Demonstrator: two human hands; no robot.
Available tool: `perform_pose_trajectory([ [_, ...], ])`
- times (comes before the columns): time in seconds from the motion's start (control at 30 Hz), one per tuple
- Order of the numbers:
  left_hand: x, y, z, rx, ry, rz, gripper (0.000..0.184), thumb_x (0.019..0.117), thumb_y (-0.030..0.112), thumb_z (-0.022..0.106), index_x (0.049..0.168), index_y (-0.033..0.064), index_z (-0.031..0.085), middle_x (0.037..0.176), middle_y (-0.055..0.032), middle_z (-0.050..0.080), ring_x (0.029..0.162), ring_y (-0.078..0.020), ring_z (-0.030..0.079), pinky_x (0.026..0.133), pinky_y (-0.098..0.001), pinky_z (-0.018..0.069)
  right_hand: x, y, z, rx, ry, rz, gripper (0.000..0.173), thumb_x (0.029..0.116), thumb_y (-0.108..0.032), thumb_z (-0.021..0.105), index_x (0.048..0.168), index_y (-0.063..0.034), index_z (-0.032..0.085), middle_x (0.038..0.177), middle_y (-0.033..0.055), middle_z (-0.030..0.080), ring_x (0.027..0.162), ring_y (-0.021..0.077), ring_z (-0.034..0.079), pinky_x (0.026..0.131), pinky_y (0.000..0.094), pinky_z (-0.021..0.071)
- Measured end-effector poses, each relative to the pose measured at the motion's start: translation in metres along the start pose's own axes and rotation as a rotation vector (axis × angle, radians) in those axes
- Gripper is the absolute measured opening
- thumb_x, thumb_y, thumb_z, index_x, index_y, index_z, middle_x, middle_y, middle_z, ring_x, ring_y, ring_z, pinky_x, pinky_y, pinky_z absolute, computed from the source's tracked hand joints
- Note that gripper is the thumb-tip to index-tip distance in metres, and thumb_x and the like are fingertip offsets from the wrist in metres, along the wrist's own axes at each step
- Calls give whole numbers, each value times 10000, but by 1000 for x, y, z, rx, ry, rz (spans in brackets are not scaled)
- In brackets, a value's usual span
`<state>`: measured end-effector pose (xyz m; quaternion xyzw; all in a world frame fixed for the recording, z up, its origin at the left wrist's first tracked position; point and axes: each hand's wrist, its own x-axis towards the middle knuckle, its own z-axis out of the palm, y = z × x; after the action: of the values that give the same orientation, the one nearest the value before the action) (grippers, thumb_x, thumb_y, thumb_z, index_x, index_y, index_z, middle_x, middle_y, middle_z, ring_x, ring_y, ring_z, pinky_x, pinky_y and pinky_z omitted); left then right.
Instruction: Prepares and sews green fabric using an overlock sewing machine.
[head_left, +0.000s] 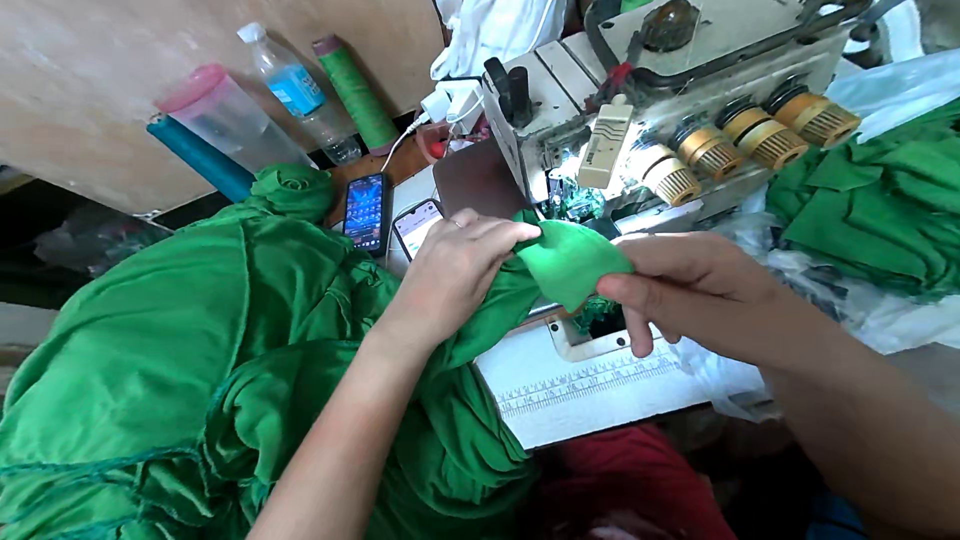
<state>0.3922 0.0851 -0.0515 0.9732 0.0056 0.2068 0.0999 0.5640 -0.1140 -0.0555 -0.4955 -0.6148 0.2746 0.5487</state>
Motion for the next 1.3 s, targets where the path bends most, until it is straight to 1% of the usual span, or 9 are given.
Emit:
perform_pose_trajectory([
  [0.2,10,-4,-32,46,-206,61,145,966,199,626,969,113,742,964,-38,685,967,-247,651,831,-477,511,13,-6,-2,-230,79,-95,249,1062,-252,511,979,-104,693,850,-85,652,787,-26,641,678,133,553],
  [0.27,10,5,-44,-142,-237,75,170,969,250,590,941,138,715,1009,26,692,1010,-129,636,898,-370,508,16,-7,-1,-249,99,-110,262,1083,-233,466,1030,-84,675,885,-75,641,830,-38,625,719,123,537],
  [0.37,10,25,-57,-440,-258,92,170,996,238,606,909,120,693,842,83,622,803,18,585,708,-149,495,20,-4,2,-322,87,-137,280,1093,-215,430,1020,-73,660,875,-67,610,820,-54,588,706,99,492],
  [0.63,13,28,-62,-510,-197,70,169,946,109,527,1039,70,663,885,73,605,777,30,554,673,-124,474,33,-4,3,-377,-10,-98,256,1071,-191,446,932,-115,646,807,-85,557,711,-65,534,602,81,442],
  [0.87,16,31,-55,-422,-75,115,199,905,57,500,1055,51,630,881,52,591,794,12,547,705,-150,479,35,-2,8,-381,-112,-77,208,968,-251,545,1005,-141,718,929,-83,637,912,-29,602,774,179,510],
  [1.0,14,24,-46,-266,-75,62,310,908,107,511,1204,72,595,920,51,603,804,-21,568,699,-202,504,33,-3,18,-372,-130,-71,307,1028,-303,545,782,-151,650,781,-78,540,772,-16,536,657,150,428],
  [1.07,12,19,-36,-186,-124,36,434,909,132,504,1327,84,611,994,23,632,917,-96,596,816,-319,525,29,-7,22,-381,-136,-93,379,1042,-297,527,710,-148,631,759,-76,522,780,-4,524,666,155,409],
  [1.17,10,17,-23,-173,-141,51,305,918,188,500,1098,161,744,1088,1,628,1085,-165,578,912,-405,471,14,-13,27,-520,-59,-131,430,1057,-332,496,675,-161,601,707,-91,516,839,34,506,776,246,350],
  [1.3,13,16,-25,-224,-129,147,208,882,176,516,843,141,717,1191,-24,669,1195,-164,579,989,-395,459,-13,-3,33,-527,34,-147,404,1086,-337,465,822,-114,675,875,-26,714,1182,113,606,1089,400,361],
])
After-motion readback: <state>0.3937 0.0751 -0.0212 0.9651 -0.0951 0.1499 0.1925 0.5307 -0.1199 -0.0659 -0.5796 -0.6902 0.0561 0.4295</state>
